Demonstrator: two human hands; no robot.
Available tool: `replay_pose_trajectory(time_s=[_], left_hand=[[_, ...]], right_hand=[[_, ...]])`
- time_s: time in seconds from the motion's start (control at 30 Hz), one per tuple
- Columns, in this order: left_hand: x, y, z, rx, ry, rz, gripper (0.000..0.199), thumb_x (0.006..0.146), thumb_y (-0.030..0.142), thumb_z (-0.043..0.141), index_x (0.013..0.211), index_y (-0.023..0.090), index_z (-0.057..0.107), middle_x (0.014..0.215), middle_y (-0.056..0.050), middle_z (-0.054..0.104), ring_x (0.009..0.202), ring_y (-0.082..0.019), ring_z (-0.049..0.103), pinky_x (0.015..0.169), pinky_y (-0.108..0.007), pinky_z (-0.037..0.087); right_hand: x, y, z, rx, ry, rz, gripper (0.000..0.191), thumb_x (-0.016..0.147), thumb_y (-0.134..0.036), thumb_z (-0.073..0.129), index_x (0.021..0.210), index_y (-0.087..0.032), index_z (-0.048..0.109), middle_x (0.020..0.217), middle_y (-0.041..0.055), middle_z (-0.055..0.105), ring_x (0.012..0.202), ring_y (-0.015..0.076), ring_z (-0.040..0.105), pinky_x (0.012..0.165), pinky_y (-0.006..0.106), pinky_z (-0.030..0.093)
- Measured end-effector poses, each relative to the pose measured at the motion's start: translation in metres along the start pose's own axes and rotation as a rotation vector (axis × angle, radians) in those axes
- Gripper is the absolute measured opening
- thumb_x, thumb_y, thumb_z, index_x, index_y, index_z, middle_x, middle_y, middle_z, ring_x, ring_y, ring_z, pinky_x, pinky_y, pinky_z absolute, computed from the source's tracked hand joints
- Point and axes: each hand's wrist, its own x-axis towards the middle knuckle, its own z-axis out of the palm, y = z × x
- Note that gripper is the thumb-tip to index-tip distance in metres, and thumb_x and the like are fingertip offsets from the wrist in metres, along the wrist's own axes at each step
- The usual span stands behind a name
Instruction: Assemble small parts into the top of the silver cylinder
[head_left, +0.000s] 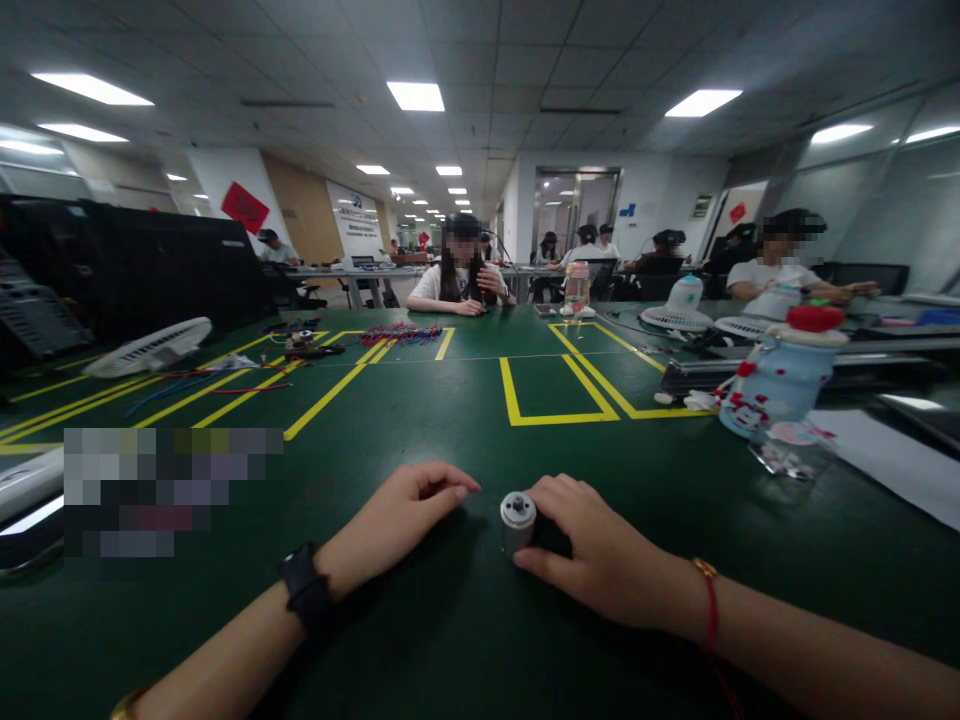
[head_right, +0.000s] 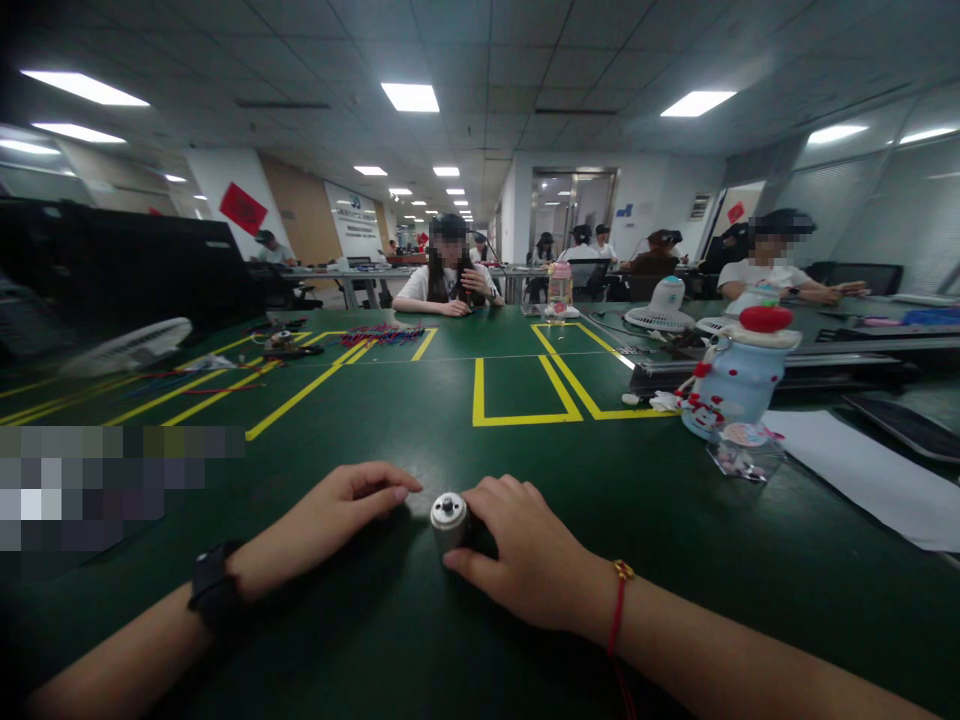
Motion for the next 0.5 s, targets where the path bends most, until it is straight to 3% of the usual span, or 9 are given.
replay_pose_trajectory(time_s=[0.17,0.5], left_hand=[[0.000,-0.002,-0.002,-0.032,0.019,-0.050,0.032,0.084,0.042,0.053,0.101,0.019,0.067,0.077,0.000,0.063,0.070,-0.017,0.054,0.063,-0.026,0.039],[-0.001,0.010,0.008,-0.069,-0.001,-0.013,0.030,0.086,0.041,0.053,0.103,0.019,0.066,0.094,-0.004,0.067,0.081,-0.019,0.059,0.071,-0.029,0.044]], right_hand=[[0.000,0.000,-0.001,-0.002,-0.011,0.001,0.025,0.083,-0.037,0.063,0.101,-0.021,0.055,0.098,0.0036,0.058,0.087,0.0207,0.048,0.077,0.035,0.037],[0.000,0.000,0.002,-0.018,0.001,-0.007,0.025,0.083,-0.036,0.063,0.100,-0.020,0.055,0.098,0.0037,0.057,0.087,0.0209,0.048,0.078,0.035,0.037]])
